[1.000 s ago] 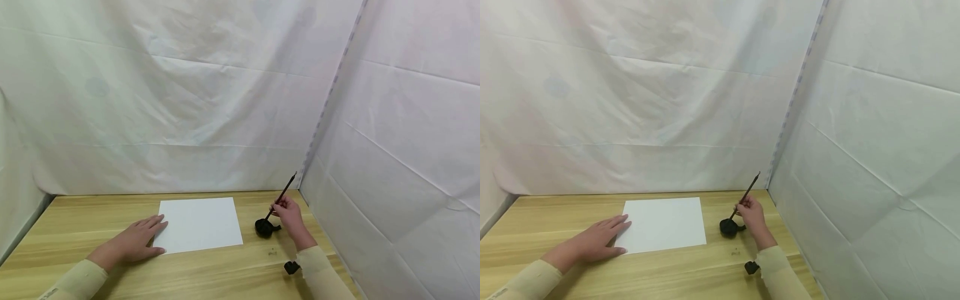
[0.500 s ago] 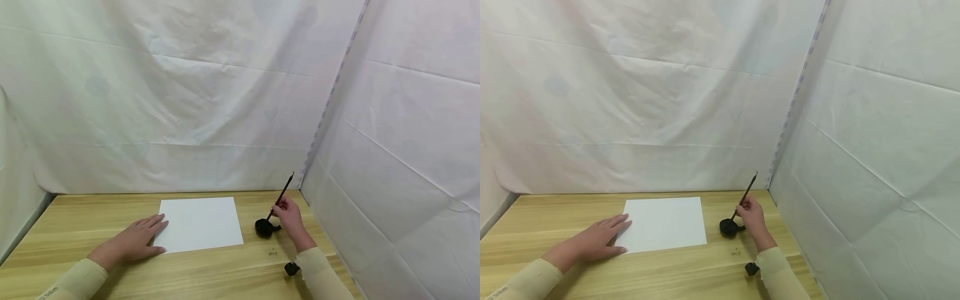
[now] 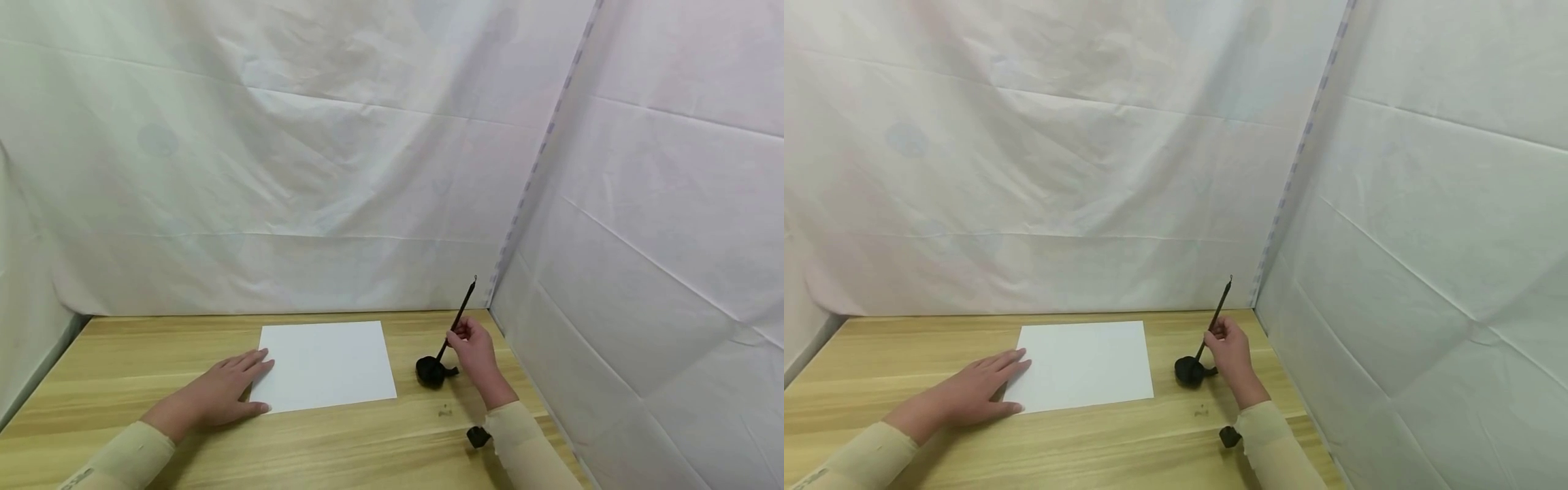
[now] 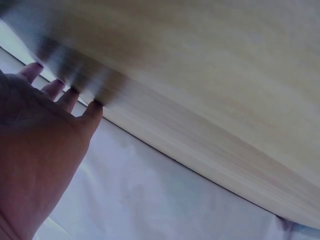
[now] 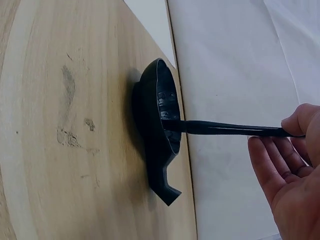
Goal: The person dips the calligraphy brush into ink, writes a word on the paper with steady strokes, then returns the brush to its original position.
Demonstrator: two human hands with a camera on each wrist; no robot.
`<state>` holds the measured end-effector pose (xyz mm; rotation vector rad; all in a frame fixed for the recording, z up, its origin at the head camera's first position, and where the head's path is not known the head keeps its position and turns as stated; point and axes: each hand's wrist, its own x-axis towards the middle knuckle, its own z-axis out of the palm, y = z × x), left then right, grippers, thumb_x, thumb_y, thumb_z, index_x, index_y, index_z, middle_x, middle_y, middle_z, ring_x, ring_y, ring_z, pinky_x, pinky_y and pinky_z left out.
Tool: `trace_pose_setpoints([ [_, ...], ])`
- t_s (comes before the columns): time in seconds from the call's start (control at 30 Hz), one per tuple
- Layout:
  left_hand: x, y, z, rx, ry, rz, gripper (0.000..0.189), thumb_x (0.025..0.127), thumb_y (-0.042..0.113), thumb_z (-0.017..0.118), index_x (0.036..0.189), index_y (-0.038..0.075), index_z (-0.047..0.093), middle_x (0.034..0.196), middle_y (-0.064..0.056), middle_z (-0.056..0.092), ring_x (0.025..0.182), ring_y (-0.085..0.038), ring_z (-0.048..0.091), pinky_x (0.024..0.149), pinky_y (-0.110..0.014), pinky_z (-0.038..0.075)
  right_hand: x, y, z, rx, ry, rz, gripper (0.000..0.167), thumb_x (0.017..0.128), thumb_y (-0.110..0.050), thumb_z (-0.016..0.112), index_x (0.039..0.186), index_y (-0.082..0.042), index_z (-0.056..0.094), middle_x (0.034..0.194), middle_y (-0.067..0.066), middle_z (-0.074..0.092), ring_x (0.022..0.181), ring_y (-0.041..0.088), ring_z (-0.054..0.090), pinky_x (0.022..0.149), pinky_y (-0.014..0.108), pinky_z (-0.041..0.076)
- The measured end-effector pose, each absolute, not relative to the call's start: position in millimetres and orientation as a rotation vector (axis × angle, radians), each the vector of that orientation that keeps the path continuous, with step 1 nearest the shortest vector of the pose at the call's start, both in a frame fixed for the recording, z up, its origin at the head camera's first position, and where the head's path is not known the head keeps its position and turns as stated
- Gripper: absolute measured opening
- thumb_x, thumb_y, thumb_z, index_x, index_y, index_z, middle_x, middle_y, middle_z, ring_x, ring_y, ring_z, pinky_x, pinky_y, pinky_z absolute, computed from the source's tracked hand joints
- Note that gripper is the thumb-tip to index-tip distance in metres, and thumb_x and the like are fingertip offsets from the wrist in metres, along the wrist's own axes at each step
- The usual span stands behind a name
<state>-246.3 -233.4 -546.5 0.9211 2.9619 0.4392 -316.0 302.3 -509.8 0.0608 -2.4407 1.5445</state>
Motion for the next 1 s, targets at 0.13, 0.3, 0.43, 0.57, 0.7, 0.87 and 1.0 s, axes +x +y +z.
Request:
trace_pose_setpoints([
  [0.13, -247.2, -233.5, -546.7, 0.924, 2.968, 0.434, 0.092, 0.099, 0.071, 0.070, 0.161, 0.004, 0.055, 0.169, -0.025, 0.046, 0.153, -0.051, 0.045, 0.116, -0.072, 0.042, -315.8, 302.7, -507.4, 0.067, -2.458, 1.463, 0.010, 0.105, -0.006, 0.076, 0.111, -0.003, 0.069, 0.103, 0.011, 0.071, 0.094, 0.022, 0.068, 0.080, 0.027, 0.061],
  [0.3, -247.7, -233.4, -546.5, 0.927, 2.967, 0.444, 0.092, 0.099, 0.070, 0.071, 0.160, 0.003, 0.055, 0.168, -0.025, 0.046, 0.152, -0.051, 0.046, 0.116, -0.073, 0.042, -315.4, 302.9, -504.7, 0.067, -2.473, 1.365, 0.009, 0.104, -0.008, 0.077, 0.109, -0.006, 0.069, 0.101, 0.008, 0.072, 0.095, 0.021, 0.070, 0.079, 0.025, 0.058],
  [0.43, -247.4, -233.5, -546.9, 0.925, 2.967, 0.443, 0.091, 0.099, 0.069, 0.072, 0.160, 0.003, 0.056, 0.168, -0.026, 0.046, 0.152, -0.051, 0.046, 0.116, -0.073, 0.042, -315.8, 304.2, -503.0, 0.076, -2.478, 1.315, 0.011, 0.104, -0.010, 0.077, 0.110, -0.005, 0.069, 0.102, 0.008, 0.073, 0.098, 0.021, 0.072, 0.080, 0.027, 0.059],
  [0.57, -247.2, -233.2, -547.8, 0.923, 2.965, 0.444, 0.092, 0.099, 0.070, 0.071, 0.160, 0.003, 0.055, 0.168, -0.025, 0.046, 0.153, -0.051, 0.045, 0.116, -0.073, 0.042, -315.7, 306.7, -500.8, 0.086, -2.473, 1.300, 0.014, 0.105, -0.010, 0.077, 0.113, -0.003, 0.069, 0.104, 0.008, 0.073, 0.100, 0.022, 0.072, 0.082, 0.026, 0.059],
  [0.7, -247.4, -233.1, -548.9, 0.921, 2.963, 0.446, 0.093, 0.099, 0.072, 0.069, 0.161, 0.004, 0.055, 0.169, -0.025, 0.045, 0.153, -0.051, 0.045, 0.116, -0.072, 0.042, -314.1, 308.6, -498.5, 0.094, -2.450, 1.308, 0.013, 0.104, -0.012, 0.078, 0.111, -0.005, 0.069, 0.103, 0.008, 0.073, 0.100, 0.024, 0.072, 0.081, 0.027, 0.059],
  [0.87, -248.0, -232.4, -549.8, 0.919, 2.964, 0.445, 0.093, 0.100, 0.072, 0.069, 0.161, 0.004, 0.054, 0.169, -0.025, 0.045, 0.154, -0.051, 0.045, 0.116, -0.073, 0.042, -314.7, 312.3, -496.2, 0.102, -2.434, 1.289, 0.012, 0.104, -0.010, 0.078, 0.111, -0.005, 0.069, 0.103, 0.008, 0.073, 0.100, 0.025, 0.073, 0.080, 0.026, 0.059],
  [1.0, -247.2, -231.6, -549.0, 0.911, 2.958, 0.454, 0.092, 0.100, 0.071, 0.069, 0.162, 0.004, 0.054, 0.169, -0.024, 0.045, 0.154, -0.051, 0.044, 0.116, -0.073, 0.041, -315.7, 315.5, -492.8, 0.110, -2.434, 1.263, 0.013, 0.105, -0.010, 0.077, 0.113, -0.006, 0.068, 0.105, 0.009, 0.072, 0.102, 0.025, 0.072, 0.081, 0.027, 0.059],
])
